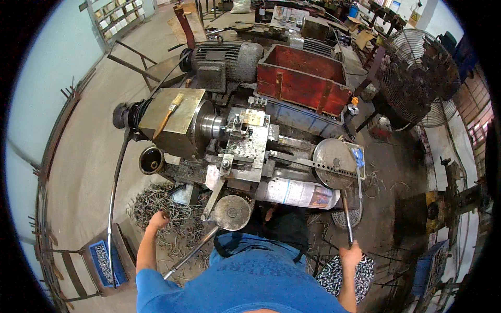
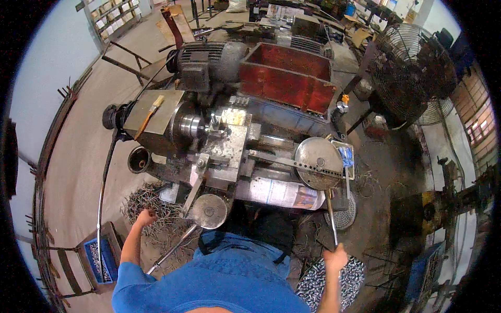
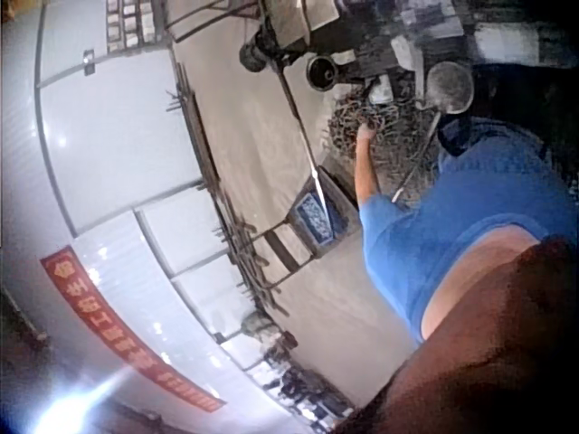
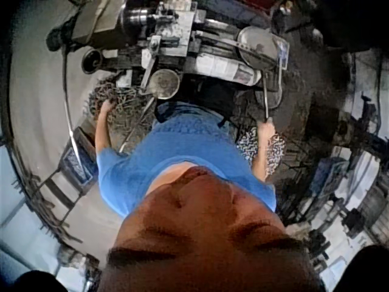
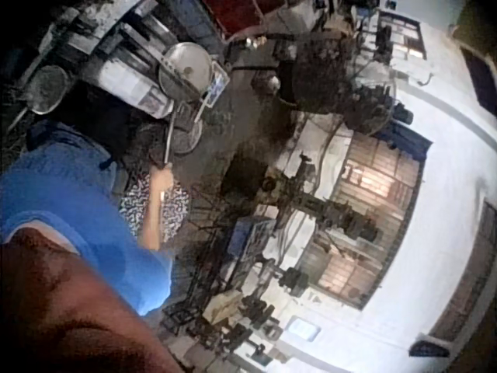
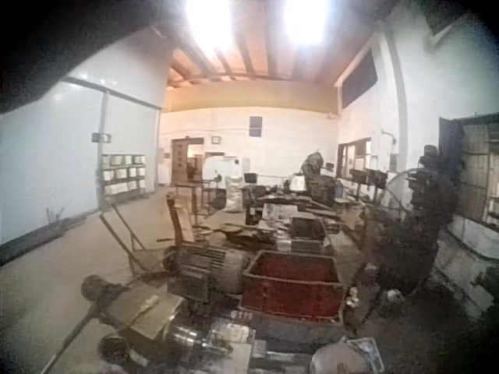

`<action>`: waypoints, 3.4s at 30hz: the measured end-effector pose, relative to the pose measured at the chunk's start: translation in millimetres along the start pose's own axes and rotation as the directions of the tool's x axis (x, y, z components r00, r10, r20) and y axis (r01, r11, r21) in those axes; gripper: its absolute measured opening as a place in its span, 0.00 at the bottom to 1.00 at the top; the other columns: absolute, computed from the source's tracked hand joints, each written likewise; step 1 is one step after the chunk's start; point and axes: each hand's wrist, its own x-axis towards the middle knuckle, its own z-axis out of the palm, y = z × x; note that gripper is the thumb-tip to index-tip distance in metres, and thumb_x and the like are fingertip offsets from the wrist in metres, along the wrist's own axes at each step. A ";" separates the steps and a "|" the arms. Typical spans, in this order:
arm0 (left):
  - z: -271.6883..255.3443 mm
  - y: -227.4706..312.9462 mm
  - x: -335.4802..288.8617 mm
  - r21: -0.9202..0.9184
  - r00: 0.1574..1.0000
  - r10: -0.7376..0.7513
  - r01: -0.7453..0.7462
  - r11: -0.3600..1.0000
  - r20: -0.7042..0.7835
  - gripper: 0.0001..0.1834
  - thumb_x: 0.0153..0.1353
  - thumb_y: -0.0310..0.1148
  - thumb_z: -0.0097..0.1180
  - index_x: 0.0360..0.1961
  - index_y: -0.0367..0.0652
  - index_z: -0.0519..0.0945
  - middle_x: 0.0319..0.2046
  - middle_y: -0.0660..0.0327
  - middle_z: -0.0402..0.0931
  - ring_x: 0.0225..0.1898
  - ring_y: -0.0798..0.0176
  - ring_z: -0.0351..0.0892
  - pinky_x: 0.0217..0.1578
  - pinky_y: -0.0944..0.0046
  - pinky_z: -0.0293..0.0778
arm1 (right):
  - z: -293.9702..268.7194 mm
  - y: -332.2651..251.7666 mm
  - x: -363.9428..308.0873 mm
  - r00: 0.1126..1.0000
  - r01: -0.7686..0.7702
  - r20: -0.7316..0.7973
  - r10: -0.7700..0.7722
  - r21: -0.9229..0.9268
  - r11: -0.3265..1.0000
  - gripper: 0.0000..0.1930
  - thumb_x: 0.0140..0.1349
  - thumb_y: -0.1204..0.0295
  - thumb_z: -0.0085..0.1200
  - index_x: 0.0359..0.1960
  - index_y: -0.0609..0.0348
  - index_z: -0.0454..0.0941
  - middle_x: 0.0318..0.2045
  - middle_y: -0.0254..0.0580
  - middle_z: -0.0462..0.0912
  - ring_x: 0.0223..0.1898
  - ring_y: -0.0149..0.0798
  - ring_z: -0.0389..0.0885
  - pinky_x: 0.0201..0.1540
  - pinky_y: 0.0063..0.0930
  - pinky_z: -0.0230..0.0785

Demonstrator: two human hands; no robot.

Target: The person operates a manual lathe machine to shape a metal rod by pulling and pushing levers to control the machine's carriage and cross-slide, then uses their hands to pick up and place small metal pieces into a container.

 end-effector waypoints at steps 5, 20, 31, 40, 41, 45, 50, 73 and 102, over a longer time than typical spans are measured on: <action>11.7 -3.3 -5.7 -0.179 0.999 -0.039 0.036 0.983 -0.013 0.15 0.49 0.35 0.58 0.34 0.34 0.79 0.22 0.54 0.79 0.18 0.61 0.80 0.24 0.62 0.76 | -0.6 -40.1 -36.4 0.990 -0.115 0.107 0.096 0.193 0.974 0.18 0.36 0.63 0.54 0.28 0.63 0.72 0.22 0.62 0.77 0.28 0.65 0.75 0.32 0.52 0.67; -5.4 21.8 -5.7 -0.407 0.998 -0.001 -0.023 0.913 -0.057 0.13 0.50 0.29 0.56 0.37 0.33 0.79 0.20 0.56 0.79 0.16 0.65 0.77 0.22 0.63 0.74 | 1.3 -32.3 -28.0 0.993 -0.110 0.061 0.102 0.143 0.984 0.17 0.38 0.60 0.54 0.26 0.61 0.71 0.22 0.58 0.77 0.27 0.62 0.76 0.32 0.53 0.67; -46.2 72.7 59.7 0.345 0.874 0.333 -0.209 0.915 -0.354 0.23 0.51 0.50 0.58 0.36 0.40 0.79 0.31 0.48 0.79 0.38 0.47 0.79 0.38 0.51 0.74 | 5.0 35.9 194.8 0.984 -0.070 -0.181 0.004 -0.361 0.930 0.30 0.40 0.65 0.54 0.51 0.55 0.74 0.44 0.46 0.78 0.48 0.49 0.73 0.51 0.47 0.62; 93.1 70.5 102.9 0.226 0.592 0.157 0.043 0.973 -0.790 0.28 0.56 0.57 0.50 0.33 0.37 0.76 0.25 0.50 0.79 0.30 0.46 0.80 0.32 0.51 0.75 | -7.7 -50.6 132.9 0.906 0.320 -0.314 -0.283 0.072 0.945 0.25 0.36 0.67 0.52 0.41 0.62 0.79 0.45 0.47 0.78 0.50 0.50 0.71 0.56 0.43 0.57; 74.5 73.1 95.9 0.272 0.746 0.148 0.046 0.961 -0.649 0.26 0.56 0.55 0.50 0.35 0.37 0.76 0.27 0.50 0.79 0.31 0.47 0.80 0.32 0.51 0.75 | -10.0 -52.2 132.3 0.904 0.331 -0.322 -0.282 0.107 0.938 0.24 0.36 0.68 0.52 0.40 0.62 0.79 0.45 0.47 0.78 0.50 0.50 0.71 0.57 0.43 0.57; -8.4 89.8 60.0 0.513 0.955 0.230 -0.106 0.852 -0.185 0.25 0.54 0.51 0.53 0.40 0.37 0.74 0.31 0.48 0.79 0.36 0.49 0.80 0.37 0.51 0.75 | -49.7 -101.7 143.7 0.850 0.492 -0.326 -0.415 0.206 0.846 0.22 0.36 0.71 0.52 0.38 0.63 0.79 0.42 0.48 0.79 0.47 0.50 0.73 0.54 0.40 0.60; -18.9 82.2 62.8 0.453 0.955 0.241 -0.139 0.881 -0.175 0.22 0.52 0.50 0.57 0.37 0.42 0.77 0.35 0.49 0.79 0.40 0.48 0.79 0.40 0.51 0.74 | -91.5 -223.3 155.2 0.678 0.729 -0.342 -0.651 0.431 0.533 0.20 0.35 0.72 0.55 0.36 0.63 0.79 0.35 0.49 0.80 0.40 0.51 0.75 0.45 0.38 0.67; -130.3 71.4 -121.9 -0.023 0.664 -0.106 0.132 0.991 -0.740 0.23 0.47 0.49 0.61 0.30 0.36 0.77 0.28 0.43 0.78 0.33 0.43 0.79 0.36 0.49 0.73 | -77.4 -531.2 97.5 0.151 0.985 0.230 -0.961 -0.118 0.127 0.14 0.42 0.62 0.53 0.28 0.54 0.84 0.31 0.45 0.83 0.44 0.43 0.78 0.64 0.51 0.45; -183.0 -50.9 -15.1 -0.763 0.977 0.132 -0.215 0.609 -0.170 0.22 0.61 0.39 0.55 0.52 0.37 0.70 0.25 0.60 0.74 0.27 0.67 0.75 0.28 0.66 0.75 | -74.3 47.7 133.2 0.999 0.024 0.030 -0.033 0.258 0.966 0.13 0.40 0.68 0.54 0.29 0.61 0.81 0.27 0.51 0.81 0.31 0.44 0.81 0.36 0.31 0.72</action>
